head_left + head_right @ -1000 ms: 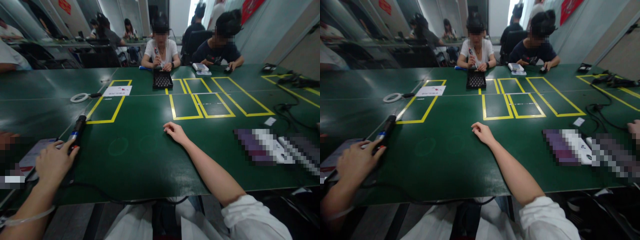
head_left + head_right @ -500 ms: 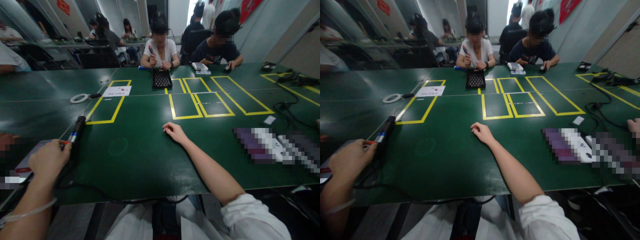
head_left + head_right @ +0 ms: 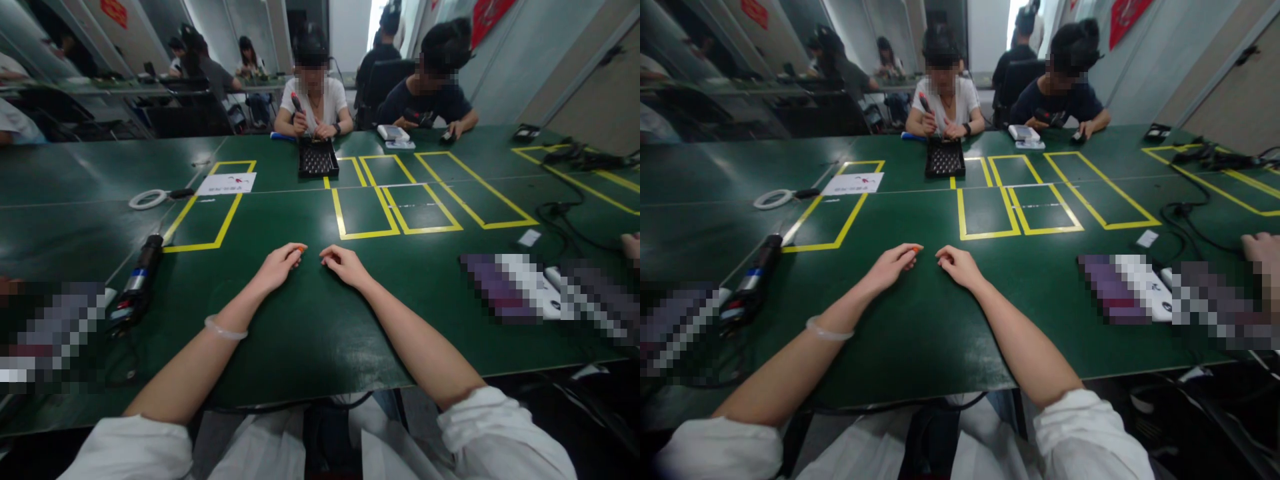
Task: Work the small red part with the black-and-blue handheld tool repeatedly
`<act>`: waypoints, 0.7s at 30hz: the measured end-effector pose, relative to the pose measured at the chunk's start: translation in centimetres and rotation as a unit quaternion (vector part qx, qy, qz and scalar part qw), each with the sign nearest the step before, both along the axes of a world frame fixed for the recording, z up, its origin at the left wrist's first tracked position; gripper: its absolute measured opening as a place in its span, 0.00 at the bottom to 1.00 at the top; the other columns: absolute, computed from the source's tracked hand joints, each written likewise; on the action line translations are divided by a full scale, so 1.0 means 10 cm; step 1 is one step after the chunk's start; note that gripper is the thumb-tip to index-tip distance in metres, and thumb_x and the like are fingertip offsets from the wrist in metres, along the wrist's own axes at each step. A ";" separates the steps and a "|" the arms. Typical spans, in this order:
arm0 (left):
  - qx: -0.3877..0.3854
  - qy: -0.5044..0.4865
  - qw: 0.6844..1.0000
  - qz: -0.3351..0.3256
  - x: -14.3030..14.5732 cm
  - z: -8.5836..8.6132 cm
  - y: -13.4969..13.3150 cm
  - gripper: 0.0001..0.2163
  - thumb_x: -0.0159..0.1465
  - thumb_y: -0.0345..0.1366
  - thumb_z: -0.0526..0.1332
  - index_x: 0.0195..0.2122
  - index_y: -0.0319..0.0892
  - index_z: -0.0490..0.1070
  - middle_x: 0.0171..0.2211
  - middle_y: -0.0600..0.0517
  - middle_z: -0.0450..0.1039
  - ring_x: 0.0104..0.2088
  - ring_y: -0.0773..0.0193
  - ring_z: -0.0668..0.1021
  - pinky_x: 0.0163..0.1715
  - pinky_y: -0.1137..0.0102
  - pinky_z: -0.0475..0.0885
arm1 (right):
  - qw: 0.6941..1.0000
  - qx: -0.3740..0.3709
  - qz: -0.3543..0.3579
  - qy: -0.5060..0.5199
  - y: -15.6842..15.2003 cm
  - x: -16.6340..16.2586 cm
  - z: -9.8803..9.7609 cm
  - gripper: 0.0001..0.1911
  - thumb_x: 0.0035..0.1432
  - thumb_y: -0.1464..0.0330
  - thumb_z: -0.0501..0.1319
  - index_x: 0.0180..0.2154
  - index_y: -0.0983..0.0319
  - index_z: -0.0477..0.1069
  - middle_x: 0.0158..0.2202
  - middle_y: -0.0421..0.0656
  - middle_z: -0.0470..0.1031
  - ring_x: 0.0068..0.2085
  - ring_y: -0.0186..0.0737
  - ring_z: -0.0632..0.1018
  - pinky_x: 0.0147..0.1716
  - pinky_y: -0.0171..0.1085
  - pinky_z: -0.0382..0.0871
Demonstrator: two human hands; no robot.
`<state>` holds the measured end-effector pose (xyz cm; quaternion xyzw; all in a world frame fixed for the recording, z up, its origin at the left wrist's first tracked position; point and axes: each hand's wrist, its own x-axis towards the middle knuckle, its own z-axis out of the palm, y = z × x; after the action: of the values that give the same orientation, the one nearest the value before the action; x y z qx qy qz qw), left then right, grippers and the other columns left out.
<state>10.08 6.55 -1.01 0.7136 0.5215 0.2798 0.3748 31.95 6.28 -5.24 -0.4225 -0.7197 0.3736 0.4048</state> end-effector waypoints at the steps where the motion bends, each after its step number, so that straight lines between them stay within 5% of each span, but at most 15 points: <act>1: -0.003 -0.014 1.000 -0.010 0.10 -0.06 0.04 0.22 0.65 0.48 0.52 0.53 0.40 0.71 0.35 0.49 0.73 0.33 0.64 0.74 0.35 0.69 0.69 | 1.000 0.002 -0.001 0.004 0.00 0.00 0.00 0.11 0.57 0.72 0.54 0.42 0.62 0.71 0.32 0.39 0.77 0.32 0.33 0.75 0.37 0.34 0.67; 12: -0.001 -0.053 0.994 -0.100 0.28 -0.19 0.01 0.26 0.64 0.46 0.55 0.61 0.41 0.61 0.34 0.53 0.70 0.35 0.65 0.73 0.39 0.69 0.66 | 0.999 -0.003 0.044 0.002 0.03 0.00 -0.06 0.12 0.58 0.67 0.58 0.45 0.61 0.69 0.35 0.39 0.77 0.31 0.32 0.74 0.35 0.33 0.67; 21: -0.020 -0.102 0.993 -0.058 0.26 -0.21 -0.02 0.20 0.60 0.46 0.62 0.48 0.39 0.66 0.38 0.49 0.73 0.35 0.65 0.74 0.37 0.69 0.68 | 0.999 -0.013 0.031 0.023 0.00 -0.02 -0.01 0.11 0.58 0.63 0.60 0.41 0.61 0.69 0.33 0.39 0.75 0.31 0.33 0.73 0.33 0.32 0.65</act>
<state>12.66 6.40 -3.13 0.7025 0.4442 0.3185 0.4557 31.79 6.26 -5.34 -0.3963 -0.7180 0.4052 0.4039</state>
